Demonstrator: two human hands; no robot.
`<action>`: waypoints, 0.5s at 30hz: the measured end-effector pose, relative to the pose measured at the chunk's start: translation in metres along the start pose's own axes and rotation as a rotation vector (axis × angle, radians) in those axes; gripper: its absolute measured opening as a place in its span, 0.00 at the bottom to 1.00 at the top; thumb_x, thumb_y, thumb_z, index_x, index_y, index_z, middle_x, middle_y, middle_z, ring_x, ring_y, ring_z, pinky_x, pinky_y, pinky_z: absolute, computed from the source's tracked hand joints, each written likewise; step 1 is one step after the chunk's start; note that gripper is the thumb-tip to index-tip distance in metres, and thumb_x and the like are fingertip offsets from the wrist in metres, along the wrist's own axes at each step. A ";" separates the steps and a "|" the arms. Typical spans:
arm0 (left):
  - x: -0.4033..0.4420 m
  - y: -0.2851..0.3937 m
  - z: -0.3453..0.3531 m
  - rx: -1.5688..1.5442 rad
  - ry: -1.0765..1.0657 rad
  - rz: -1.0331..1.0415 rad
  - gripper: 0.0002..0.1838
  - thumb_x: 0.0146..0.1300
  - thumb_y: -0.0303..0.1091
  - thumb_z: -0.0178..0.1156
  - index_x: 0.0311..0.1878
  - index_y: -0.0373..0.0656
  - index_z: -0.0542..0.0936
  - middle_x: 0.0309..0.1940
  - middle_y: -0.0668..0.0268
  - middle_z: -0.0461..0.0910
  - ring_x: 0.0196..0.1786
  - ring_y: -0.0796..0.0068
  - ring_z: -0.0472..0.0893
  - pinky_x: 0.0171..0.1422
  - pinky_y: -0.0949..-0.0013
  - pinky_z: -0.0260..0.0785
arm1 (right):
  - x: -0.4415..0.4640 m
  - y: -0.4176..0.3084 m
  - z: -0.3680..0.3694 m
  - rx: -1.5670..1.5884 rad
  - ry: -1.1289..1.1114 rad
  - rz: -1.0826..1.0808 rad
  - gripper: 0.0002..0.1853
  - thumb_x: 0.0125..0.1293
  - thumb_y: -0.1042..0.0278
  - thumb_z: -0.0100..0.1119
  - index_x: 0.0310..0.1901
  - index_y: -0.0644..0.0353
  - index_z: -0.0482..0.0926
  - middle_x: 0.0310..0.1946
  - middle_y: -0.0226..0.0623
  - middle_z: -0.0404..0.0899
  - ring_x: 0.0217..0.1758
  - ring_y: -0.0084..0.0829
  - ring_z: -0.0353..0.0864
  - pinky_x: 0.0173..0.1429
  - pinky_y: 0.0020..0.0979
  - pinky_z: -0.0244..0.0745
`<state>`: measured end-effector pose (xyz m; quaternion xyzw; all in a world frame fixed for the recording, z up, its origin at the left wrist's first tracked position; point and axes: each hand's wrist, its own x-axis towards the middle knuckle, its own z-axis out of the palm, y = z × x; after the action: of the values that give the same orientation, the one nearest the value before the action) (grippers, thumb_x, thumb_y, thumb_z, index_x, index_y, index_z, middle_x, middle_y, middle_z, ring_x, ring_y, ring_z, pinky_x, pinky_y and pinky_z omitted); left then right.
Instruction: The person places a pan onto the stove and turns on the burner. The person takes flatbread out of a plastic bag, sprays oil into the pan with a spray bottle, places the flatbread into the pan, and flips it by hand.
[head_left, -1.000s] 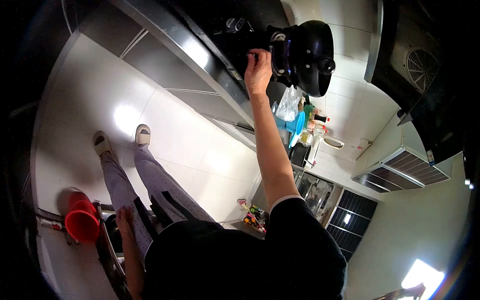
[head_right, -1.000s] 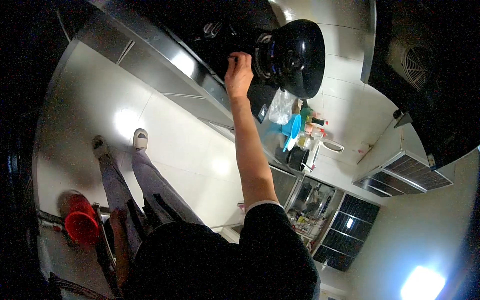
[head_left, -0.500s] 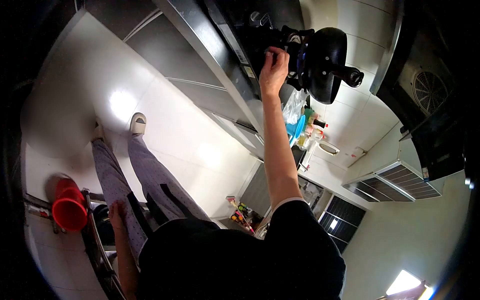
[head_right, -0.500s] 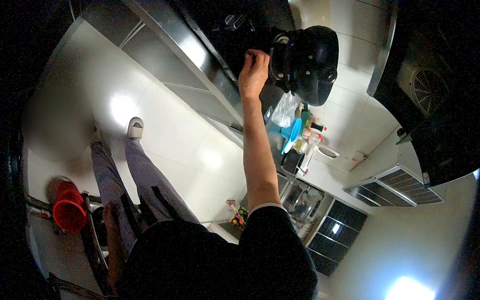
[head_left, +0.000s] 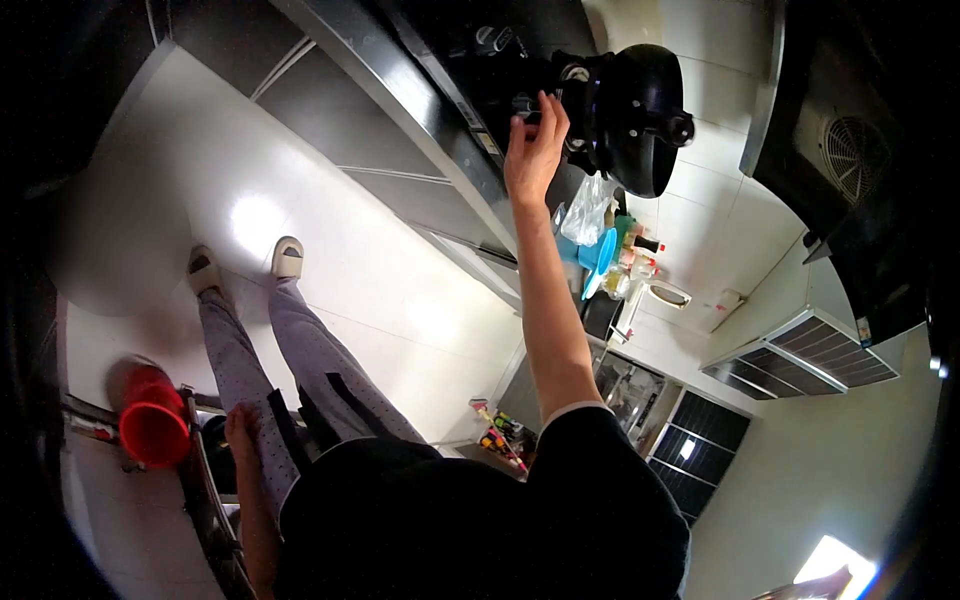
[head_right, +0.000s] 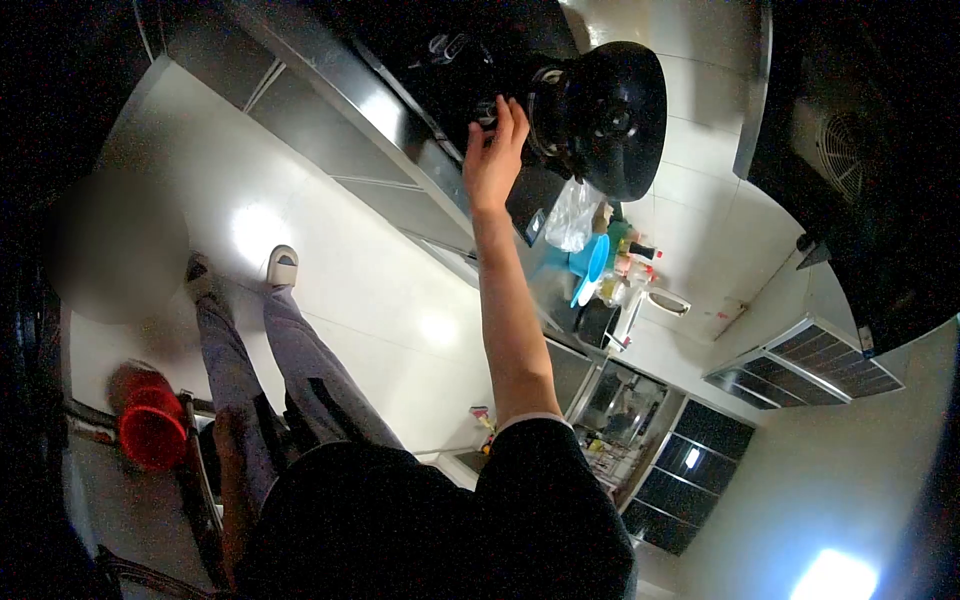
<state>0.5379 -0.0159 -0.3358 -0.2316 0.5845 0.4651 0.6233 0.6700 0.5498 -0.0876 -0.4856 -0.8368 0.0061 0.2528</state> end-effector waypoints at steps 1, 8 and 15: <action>0.002 -0.001 -0.003 -0.007 -0.037 0.028 0.13 0.58 0.41 0.50 0.41 0.43 0.72 0.34 0.68 0.76 0.31 0.76 0.75 0.31 0.76 0.67 | -0.008 -0.004 -0.004 0.042 0.004 0.005 0.15 0.54 0.74 0.52 0.45 0.60 0.68 0.40 0.40 0.68 0.28 0.28 0.71 0.28 0.24 0.68; 0.019 0.031 -0.003 0.169 -0.161 0.098 0.12 0.53 0.35 0.50 0.40 0.42 0.71 0.36 0.65 0.72 0.37 0.70 0.71 0.40 0.70 0.63 | -0.183 -0.072 -0.049 0.065 -0.811 0.197 0.15 0.54 0.54 0.52 0.35 0.58 0.73 0.24 0.38 0.73 0.25 0.36 0.73 0.29 0.33 0.68; 0.035 0.136 0.033 0.930 -0.451 0.414 0.22 0.46 0.23 0.51 0.49 0.42 0.66 0.50 0.60 0.65 0.52 0.65 0.64 0.55 0.67 0.57 | -0.370 -0.072 -0.095 0.037 -0.724 0.600 0.10 0.55 0.66 0.46 0.29 0.64 0.71 0.30 0.47 0.72 0.43 0.42 0.69 0.45 0.40 0.65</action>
<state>0.4350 0.0856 -0.3272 0.2927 0.6138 0.3088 0.6650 0.8010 0.1872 -0.1408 -0.6682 -0.6934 0.2629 -0.0596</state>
